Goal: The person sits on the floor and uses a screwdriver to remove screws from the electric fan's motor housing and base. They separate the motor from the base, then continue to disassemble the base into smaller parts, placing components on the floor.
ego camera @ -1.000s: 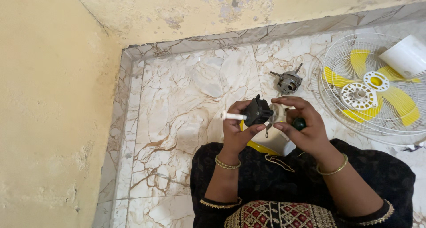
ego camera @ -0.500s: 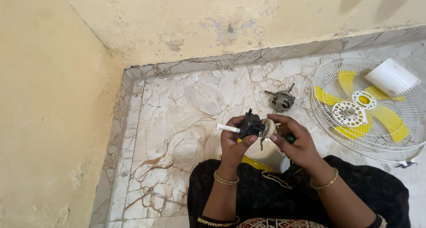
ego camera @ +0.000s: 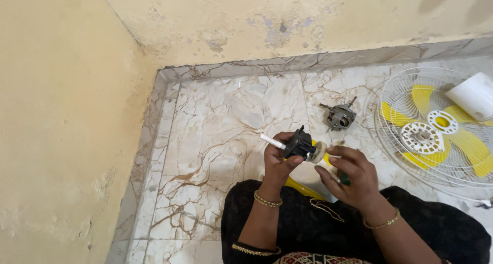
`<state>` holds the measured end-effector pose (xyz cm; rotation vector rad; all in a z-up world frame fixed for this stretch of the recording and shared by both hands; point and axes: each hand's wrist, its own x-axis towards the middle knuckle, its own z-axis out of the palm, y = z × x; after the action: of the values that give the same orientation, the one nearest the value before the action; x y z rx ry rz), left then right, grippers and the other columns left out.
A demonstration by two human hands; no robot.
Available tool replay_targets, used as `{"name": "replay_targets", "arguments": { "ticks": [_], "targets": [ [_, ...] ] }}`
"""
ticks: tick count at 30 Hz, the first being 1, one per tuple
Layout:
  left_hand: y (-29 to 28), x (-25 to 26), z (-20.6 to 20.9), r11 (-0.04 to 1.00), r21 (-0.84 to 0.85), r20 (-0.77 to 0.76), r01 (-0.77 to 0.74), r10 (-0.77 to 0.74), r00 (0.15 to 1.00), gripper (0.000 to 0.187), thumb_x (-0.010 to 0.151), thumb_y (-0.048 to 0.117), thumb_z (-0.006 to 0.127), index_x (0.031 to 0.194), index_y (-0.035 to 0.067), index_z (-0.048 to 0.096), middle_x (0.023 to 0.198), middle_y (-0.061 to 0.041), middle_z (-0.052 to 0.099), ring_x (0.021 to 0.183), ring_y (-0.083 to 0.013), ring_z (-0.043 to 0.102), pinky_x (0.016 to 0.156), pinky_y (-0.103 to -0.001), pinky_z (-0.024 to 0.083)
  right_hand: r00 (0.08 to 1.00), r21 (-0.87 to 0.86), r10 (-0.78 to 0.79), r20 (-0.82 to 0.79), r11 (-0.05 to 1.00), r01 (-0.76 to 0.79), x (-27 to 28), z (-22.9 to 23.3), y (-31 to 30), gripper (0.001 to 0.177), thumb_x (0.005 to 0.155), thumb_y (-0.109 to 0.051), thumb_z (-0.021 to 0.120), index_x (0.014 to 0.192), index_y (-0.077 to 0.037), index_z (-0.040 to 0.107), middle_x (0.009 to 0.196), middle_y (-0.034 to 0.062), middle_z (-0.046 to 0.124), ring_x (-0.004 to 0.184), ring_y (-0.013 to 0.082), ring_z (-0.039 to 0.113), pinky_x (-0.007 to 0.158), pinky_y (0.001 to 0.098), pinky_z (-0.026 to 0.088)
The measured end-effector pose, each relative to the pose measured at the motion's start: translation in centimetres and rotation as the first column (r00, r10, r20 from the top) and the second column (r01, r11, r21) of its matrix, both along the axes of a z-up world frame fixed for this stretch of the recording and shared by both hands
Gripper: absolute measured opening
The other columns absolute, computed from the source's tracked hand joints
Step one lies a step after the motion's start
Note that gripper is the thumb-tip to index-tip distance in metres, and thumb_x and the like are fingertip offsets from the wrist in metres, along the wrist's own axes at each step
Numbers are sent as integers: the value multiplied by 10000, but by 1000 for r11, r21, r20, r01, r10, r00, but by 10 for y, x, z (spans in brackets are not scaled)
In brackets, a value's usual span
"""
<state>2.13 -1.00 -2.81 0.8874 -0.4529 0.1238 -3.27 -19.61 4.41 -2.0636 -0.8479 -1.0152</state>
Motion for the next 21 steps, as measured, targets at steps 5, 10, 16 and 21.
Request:
{"name": "replay_targets", "arguments": {
  "ticks": [5,10,16,21],
  "targets": [
    [15,18,13,750,404,270,-523,448,852,586,752,254,935,1212,26,652,1109,-82,700,1048,-210,655,953,-345,542,987,151,74,-141,987,-53,-8,-7,-20,379,843,-24,798,1149,-57,578,1121,136,688,708,111,645,616,212,514],
    [17,15,39,131,489,716,-862,504,483,544,723,301,919,1180,104,698,1075,-90,633,1067,-310,616,929,-430,532,889,198,74,-451,980,19,-13,-12,-29,306,859,-15,778,1140,-16,660,975,70,692,717,84,622,670,234,510],
    [-5,-20,61,-18,520,775,-854,431,463,571,725,224,870,1264,175,687,1151,-19,635,1159,-240,594,1027,-416,461,865,150,-6,-501,984,94,-22,-9,-33,507,712,-115,902,1164,-29,689,885,56,668,573,99,533,568,256,457],
    [-32,-53,75,-74,481,831,-874,357,427,603,785,216,864,1347,213,647,1192,6,610,1172,-202,574,1065,-442,404,926,159,-6,-378,985,72,-29,-2,-37,521,708,-170,925,1151,-25,691,914,80,674,595,132,541,594,273,464]
  ]
}}
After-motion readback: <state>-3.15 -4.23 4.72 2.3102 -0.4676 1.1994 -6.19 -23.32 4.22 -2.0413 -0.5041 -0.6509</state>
